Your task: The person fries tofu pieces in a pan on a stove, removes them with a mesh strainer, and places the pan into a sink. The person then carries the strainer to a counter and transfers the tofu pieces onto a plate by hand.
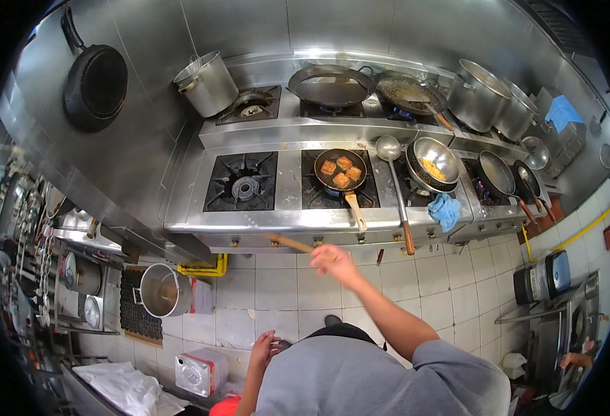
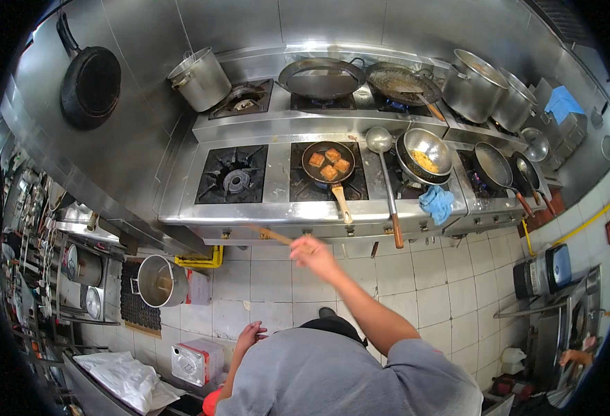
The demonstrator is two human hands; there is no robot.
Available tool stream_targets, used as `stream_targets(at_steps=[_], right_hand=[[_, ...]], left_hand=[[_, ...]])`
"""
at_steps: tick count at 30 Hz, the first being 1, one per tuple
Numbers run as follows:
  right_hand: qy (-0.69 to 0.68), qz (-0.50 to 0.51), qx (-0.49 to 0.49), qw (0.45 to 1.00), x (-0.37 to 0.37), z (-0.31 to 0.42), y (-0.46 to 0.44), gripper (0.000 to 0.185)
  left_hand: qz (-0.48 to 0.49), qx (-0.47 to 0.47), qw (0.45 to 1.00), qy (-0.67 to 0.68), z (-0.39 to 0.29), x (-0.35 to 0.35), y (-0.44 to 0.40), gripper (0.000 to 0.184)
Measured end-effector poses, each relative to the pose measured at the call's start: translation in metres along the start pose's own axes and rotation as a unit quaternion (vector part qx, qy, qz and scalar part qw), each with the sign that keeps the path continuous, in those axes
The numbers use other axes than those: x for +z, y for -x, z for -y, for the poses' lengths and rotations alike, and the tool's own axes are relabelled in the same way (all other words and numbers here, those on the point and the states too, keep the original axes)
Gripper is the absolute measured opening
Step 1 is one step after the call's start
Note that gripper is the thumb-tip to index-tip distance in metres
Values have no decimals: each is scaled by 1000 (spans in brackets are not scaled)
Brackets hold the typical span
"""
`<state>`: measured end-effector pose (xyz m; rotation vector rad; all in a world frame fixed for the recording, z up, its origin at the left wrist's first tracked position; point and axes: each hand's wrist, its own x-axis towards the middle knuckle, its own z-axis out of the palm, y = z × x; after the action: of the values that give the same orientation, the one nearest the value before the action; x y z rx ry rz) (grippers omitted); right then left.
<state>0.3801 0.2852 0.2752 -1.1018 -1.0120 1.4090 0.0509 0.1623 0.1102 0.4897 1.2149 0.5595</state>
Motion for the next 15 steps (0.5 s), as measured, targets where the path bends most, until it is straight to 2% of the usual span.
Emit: stream_targets(at_steps=[2, 4, 6, 7, 9, 13, 15], right_hand=[[38, -78, -51, 995, -32, 45, -8, 14], [17, -173, -133, 976, -65, 79, -15, 14], [33, -228, -213, 950, -98, 102, -18, 15], [27, -245, -224, 943, -110, 112, -17, 16], [27, -270, -241, 932, -127, 120, -15, 17], [65, -301, -199, 930, -135, 118, -16, 20], [86, -298, -189, 932, -135, 111, -19, 20]], left_hand=[[-35, -3, 999, -26, 3, -6, 10, 30], [-70, -6, 996, -53, 7, -11, 18, 30], [-126, -13, 978, -166, 15, -19, 25, 29], [-126, -13, 978, -166, 29, -31, 21, 29], [-119, 53, 945, -299, 75, -70, -3, 27], [-127, 81, 929, -339, 133, -113, -22, 27], [-149, 67, 882, -443, 157, -125, -32, 30]])
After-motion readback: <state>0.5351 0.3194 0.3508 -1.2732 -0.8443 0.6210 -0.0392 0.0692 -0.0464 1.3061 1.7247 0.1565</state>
